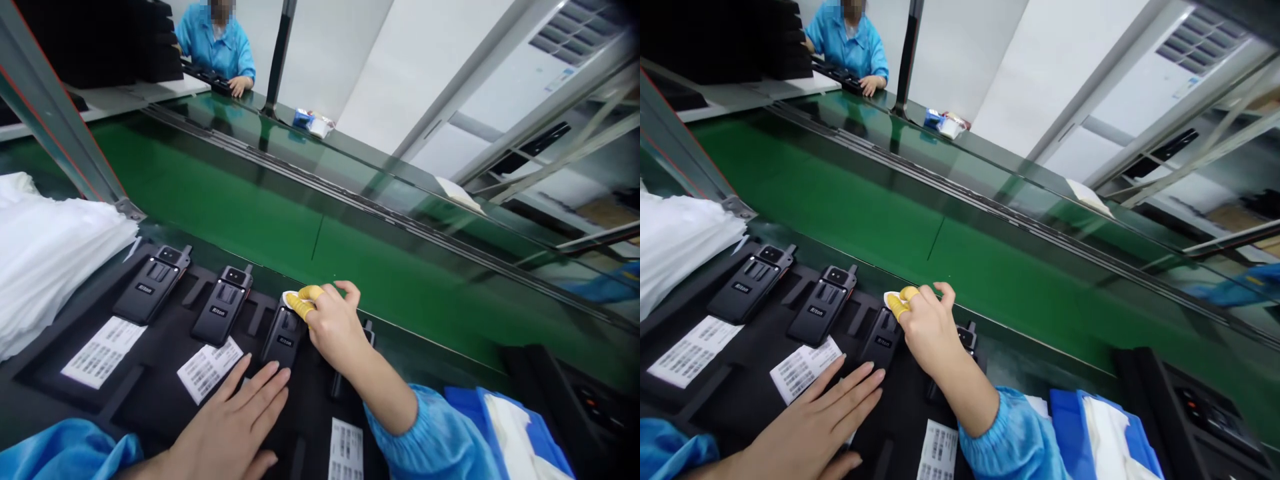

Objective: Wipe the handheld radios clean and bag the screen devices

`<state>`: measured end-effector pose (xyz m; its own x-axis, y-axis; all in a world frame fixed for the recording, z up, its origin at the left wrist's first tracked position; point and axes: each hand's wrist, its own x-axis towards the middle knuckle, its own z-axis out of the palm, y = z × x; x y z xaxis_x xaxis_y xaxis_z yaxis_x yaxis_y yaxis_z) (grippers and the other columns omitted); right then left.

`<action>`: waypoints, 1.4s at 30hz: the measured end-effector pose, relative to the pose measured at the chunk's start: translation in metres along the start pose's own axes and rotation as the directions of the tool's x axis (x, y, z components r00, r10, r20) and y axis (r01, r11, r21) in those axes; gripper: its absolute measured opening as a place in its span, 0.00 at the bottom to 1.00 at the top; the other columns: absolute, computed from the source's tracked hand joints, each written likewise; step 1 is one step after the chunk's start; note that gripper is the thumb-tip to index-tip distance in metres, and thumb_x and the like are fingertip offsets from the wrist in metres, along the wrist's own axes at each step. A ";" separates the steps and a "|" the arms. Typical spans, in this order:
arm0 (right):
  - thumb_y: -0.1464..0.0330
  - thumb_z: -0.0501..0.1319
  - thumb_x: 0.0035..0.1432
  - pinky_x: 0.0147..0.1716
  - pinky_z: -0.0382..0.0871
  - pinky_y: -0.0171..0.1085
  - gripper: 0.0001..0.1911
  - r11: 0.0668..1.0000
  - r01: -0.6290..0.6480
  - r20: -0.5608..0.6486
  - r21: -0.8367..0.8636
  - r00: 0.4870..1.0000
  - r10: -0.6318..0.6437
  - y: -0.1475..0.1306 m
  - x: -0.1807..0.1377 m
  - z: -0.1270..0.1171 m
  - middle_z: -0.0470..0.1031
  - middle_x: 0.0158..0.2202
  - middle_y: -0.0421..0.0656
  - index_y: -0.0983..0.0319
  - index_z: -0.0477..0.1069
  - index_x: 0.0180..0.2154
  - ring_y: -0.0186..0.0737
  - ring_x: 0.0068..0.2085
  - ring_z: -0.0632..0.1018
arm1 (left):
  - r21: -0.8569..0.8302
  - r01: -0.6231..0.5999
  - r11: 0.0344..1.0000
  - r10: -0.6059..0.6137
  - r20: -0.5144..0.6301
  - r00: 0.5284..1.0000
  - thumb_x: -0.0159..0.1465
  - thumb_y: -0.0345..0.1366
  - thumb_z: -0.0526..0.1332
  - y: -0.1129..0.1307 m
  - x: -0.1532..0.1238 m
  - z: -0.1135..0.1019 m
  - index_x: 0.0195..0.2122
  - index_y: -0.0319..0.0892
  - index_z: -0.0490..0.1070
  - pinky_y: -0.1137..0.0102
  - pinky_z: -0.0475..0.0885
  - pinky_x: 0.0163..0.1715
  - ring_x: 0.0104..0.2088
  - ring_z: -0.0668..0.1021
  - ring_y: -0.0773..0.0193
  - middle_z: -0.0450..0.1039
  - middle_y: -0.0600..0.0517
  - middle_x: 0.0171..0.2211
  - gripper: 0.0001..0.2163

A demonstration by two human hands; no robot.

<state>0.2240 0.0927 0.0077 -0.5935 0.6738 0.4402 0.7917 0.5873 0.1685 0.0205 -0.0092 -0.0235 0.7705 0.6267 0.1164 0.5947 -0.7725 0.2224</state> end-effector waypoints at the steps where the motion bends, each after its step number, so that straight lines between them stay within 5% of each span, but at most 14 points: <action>1: 0.76 0.57 0.57 0.50 0.46 0.48 0.11 1.000 0.013 0.001 0.005 1.000 -0.013 -0.001 0.000 0.000 0.74 0.35 0.40 0.56 0.76 0.34 0.37 0.37 0.67 | 0.002 0.001 1.000 -0.001 -0.004 1.000 0.61 0.37 0.57 0.000 0.000 0.000 0.61 0.40 0.58 0.59 0.44 0.63 0.62 0.61 0.57 0.61 0.48 0.61 0.26; 14: 0.75 0.56 0.58 0.51 0.46 0.47 0.12 0.998 0.065 -0.066 0.001 0.996 -0.065 0.012 -0.025 -0.004 0.74 0.33 0.38 0.57 0.75 0.28 0.36 0.37 0.68 | 0.097 -0.022 0.995 0.031 -0.094 0.995 0.60 0.35 0.56 0.001 0.004 -0.007 0.57 0.40 0.64 0.66 0.48 0.62 0.59 0.64 0.59 0.65 0.49 0.59 0.23; 17: 0.75 0.56 0.59 0.51 0.46 0.47 0.10 0.997 0.080 -0.084 -0.013 0.993 -0.081 0.003 -0.014 -0.002 0.75 0.34 0.38 0.58 0.75 0.34 0.36 0.37 0.68 | 0.150 -0.031 0.988 0.047 -0.111 0.993 0.59 0.34 0.56 -0.001 0.005 -0.005 0.56 0.40 0.66 0.66 0.47 0.62 0.58 0.67 0.59 0.66 0.50 0.58 0.22; 20: 0.74 0.57 0.59 0.51 0.45 0.47 0.10 0.998 0.028 -0.092 -0.050 0.995 -0.033 -0.003 -0.005 0.001 0.74 0.34 0.39 0.58 0.74 0.39 0.37 0.37 0.68 | 0.167 -0.050 0.985 0.069 -0.107 0.992 0.59 0.34 0.57 -0.003 0.005 -0.003 0.56 0.40 0.66 0.66 0.46 0.62 0.58 0.66 0.59 0.67 0.50 0.58 0.22; 24: 0.76 0.57 0.56 0.49 0.46 0.47 0.11 0.998 -0.062 -0.083 -0.025 0.995 0.060 -0.001 -0.009 0.003 0.72 0.31 0.39 0.58 0.74 0.28 0.36 0.35 0.68 | 0.154 -0.043 0.987 0.056 -0.083 0.995 0.60 0.35 0.57 -0.003 0.004 -0.003 0.57 0.41 0.64 0.66 0.46 0.63 0.60 0.64 0.59 0.65 0.50 0.59 0.23; 30: 0.81 0.53 0.54 0.49 0.47 0.47 0.15 0.994 -0.100 -0.102 0.043 0.989 0.104 0.007 -0.028 0.000 0.73 0.31 0.38 0.59 0.73 0.26 0.35 0.34 0.68 | 0.168 -0.059 0.984 0.080 -0.118 0.990 0.60 0.35 0.56 -0.004 0.008 -0.006 0.54 0.40 0.67 0.66 0.46 0.62 0.57 0.67 0.59 0.68 0.49 0.56 0.20; 36: 0.77 0.54 0.57 0.50 0.47 0.47 0.13 1.000 0.001 -0.120 0.020 0.993 0.002 -0.004 -0.016 0.001 0.75 0.32 0.38 0.59 0.74 0.28 0.37 0.36 0.68 | 0.206 -0.062 0.977 0.084 -0.097 0.992 0.59 0.34 0.56 -0.003 0.006 -0.004 0.55 0.41 0.66 0.63 0.39 0.64 0.59 0.65 0.58 0.67 0.50 0.57 0.21; 42: 0.75 0.56 0.59 0.51 0.44 0.47 0.12 0.998 0.047 -0.071 0.033 0.996 -0.045 0.001 -0.014 -0.001 0.75 0.35 0.36 0.56 0.74 0.29 0.35 0.38 0.68 | 0.178 -0.063 0.982 0.078 -0.077 0.994 0.59 0.34 0.57 -0.003 0.008 -0.007 0.54 0.41 0.66 0.64 0.42 0.64 0.60 0.64 0.59 0.66 0.50 0.58 0.20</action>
<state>0.2329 0.0831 0.0026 -0.6166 0.6133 0.4937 0.7576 0.6328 0.1600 0.0228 -0.0013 -0.0162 0.7945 0.5708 0.2072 0.5763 -0.8163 0.0392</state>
